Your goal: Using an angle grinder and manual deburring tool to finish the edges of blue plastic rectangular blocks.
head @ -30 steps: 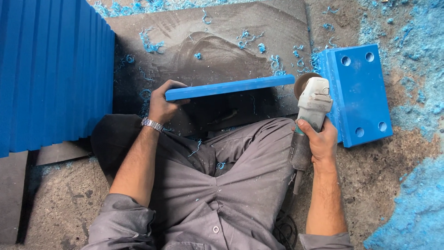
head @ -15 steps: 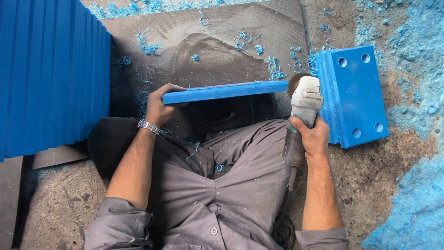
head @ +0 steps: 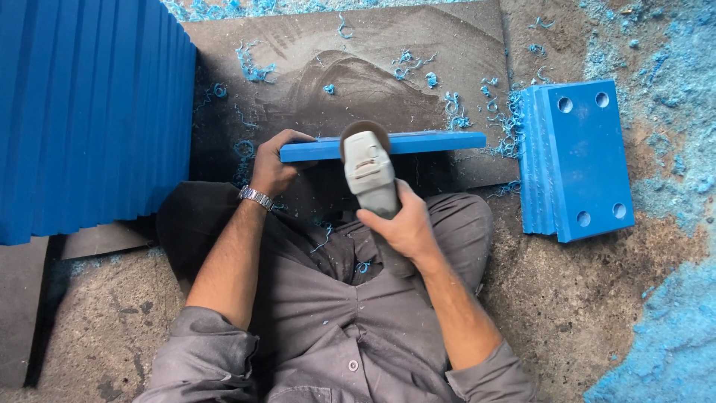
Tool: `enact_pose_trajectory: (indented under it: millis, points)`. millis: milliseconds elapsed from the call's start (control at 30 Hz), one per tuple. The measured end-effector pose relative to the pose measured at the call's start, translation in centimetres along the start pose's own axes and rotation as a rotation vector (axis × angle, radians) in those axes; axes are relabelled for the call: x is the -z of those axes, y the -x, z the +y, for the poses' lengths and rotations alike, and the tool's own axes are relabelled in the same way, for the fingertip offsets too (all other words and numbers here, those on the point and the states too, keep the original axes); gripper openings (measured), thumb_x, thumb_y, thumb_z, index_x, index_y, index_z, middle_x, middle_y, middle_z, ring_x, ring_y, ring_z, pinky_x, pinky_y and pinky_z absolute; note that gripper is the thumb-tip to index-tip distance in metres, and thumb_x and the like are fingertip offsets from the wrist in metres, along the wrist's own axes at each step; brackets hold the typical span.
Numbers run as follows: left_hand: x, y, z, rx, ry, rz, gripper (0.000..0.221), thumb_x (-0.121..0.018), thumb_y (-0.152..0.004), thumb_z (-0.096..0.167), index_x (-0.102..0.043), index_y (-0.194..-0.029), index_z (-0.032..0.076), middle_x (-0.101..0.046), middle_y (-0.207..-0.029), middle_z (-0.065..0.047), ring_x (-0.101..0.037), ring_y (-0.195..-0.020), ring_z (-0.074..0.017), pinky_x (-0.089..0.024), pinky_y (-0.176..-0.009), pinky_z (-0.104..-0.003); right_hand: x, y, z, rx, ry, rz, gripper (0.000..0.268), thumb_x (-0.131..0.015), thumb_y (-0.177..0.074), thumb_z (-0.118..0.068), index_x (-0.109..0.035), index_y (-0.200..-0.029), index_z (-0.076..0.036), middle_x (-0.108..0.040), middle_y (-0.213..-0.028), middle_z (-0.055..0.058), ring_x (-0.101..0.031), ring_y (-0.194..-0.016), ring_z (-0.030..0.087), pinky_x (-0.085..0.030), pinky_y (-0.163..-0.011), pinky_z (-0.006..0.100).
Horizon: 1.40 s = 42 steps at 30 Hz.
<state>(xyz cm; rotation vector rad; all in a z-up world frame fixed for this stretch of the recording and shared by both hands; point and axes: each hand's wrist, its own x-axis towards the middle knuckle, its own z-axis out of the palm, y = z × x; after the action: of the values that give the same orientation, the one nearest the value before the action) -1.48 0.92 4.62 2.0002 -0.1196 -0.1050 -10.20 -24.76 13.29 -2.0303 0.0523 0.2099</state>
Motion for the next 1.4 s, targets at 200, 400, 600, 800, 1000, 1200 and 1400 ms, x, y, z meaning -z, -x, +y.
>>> enact_pose_trajectory:
  millis: [200, 400, 600, 800, 1000, 1200, 1400]
  points:
    - [-1.4, -0.3, -2.9, -0.178, 0.112, 0.145, 0.041, -0.087, -0.072, 0.004, -0.072, -0.109, 0.009, -0.075, -0.108, -0.007, -0.073, -0.104, -0.0203, -0.056, -0.091, -0.033, -2.8, 1.4, -3.9, -0.019, -0.092, -0.131, 0.060, -0.088, -0.076, -0.029, -0.065, -0.122, 0.002, -0.075, -0.106, 0.009, -0.070, -0.098, 0.017, -0.055, -0.088, 0.032]
    - [-1.7, -0.3, -2.4, -0.128, 0.169, 0.135, 0.042, -0.092, -0.072, 0.016, -0.072, -0.108, 0.009, -0.073, -0.108, -0.005, -0.073, -0.102, -0.0198, -0.056, -0.088, -0.032, -4.5, 1.5, -5.3, -0.209, -0.239, -0.189, 0.053, -0.085, -0.077, -0.028, -0.067, -0.117, 0.002, -0.075, -0.098, 0.009, -0.070, -0.087, 0.013, -0.058, -0.080, 0.029]
    - [-1.9, -0.1, -3.2, -0.151, 0.174, 0.114, 0.042, -0.091, -0.072, 0.014, -0.072, -0.109, 0.009, -0.072, -0.109, -0.005, -0.072, -0.104, -0.0208, -0.056, -0.088, -0.033, -5.4, 0.7, -5.1, -0.174, -0.228, -0.169, 0.051, -0.086, -0.079, -0.028, -0.068, -0.116, 0.002, -0.075, -0.099, 0.007, -0.070, -0.087, 0.010, -0.057, -0.080, 0.026]
    - [-1.4, 0.4, -2.4, -0.190, 0.112, 0.094, 0.038, -0.083, -0.073, -0.001, -0.073, -0.108, 0.011, -0.073, -0.112, -0.003, -0.073, -0.107, -0.0214, -0.058, -0.092, -0.033, -1.5, 1.5, -1.7, -0.308, -0.407, -0.074, 0.051, -0.086, -0.078, -0.030, -0.068, -0.113, 0.002, -0.073, -0.092, 0.009, -0.071, -0.078, 0.014, -0.059, -0.069, 0.028]
    - [-1.1, 0.7, -1.4, -0.172, 0.094, 0.081, 0.041, -0.090, -0.070, 0.003, -0.072, -0.106, 0.011, -0.073, -0.111, -0.003, -0.072, -0.106, -0.0218, -0.058, -0.091, -0.033, 8.9, 2.3, 3.9, -0.410, -0.382, 0.249, 0.049, -0.082, -0.081, -0.032, -0.067, -0.115, 0.000, -0.075, -0.091, 0.009, -0.072, -0.077, 0.019, -0.060, -0.070, 0.030]
    - [-0.8, 0.6, -1.0, -0.172, 0.046, 0.090, 0.040, -0.089, -0.072, 0.003, -0.072, -0.107, 0.010, -0.073, -0.108, -0.004, -0.072, -0.102, -0.0217, -0.057, -0.089, -0.034, 17.6, 2.2, 8.6, -0.300, -0.676, 0.456, 0.042, -0.077, -0.093, -0.024, -0.059, -0.120, 0.003, -0.070, -0.090, 0.012, -0.070, -0.074, 0.023, -0.059, -0.067, 0.037]
    - [-0.2, -0.5, 2.4, -0.200, -0.026, 0.122, 0.037, -0.091, -0.069, 0.008, -0.073, -0.102, 0.008, -0.075, -0.102, -0.005, -0.073, -0.094, -0.0211, -0.057, -0.083, -0.035, 18.8, 8.8, 8.2, -0.201, -0.687, 0.527, 0.048, -0.074, -0.095, -0.021, -0.055, -0.128, 0.008, -0.069, -0.099, 0.014, -0.071, -0.083, 0.024, -0.061, -0.075, 0.038]
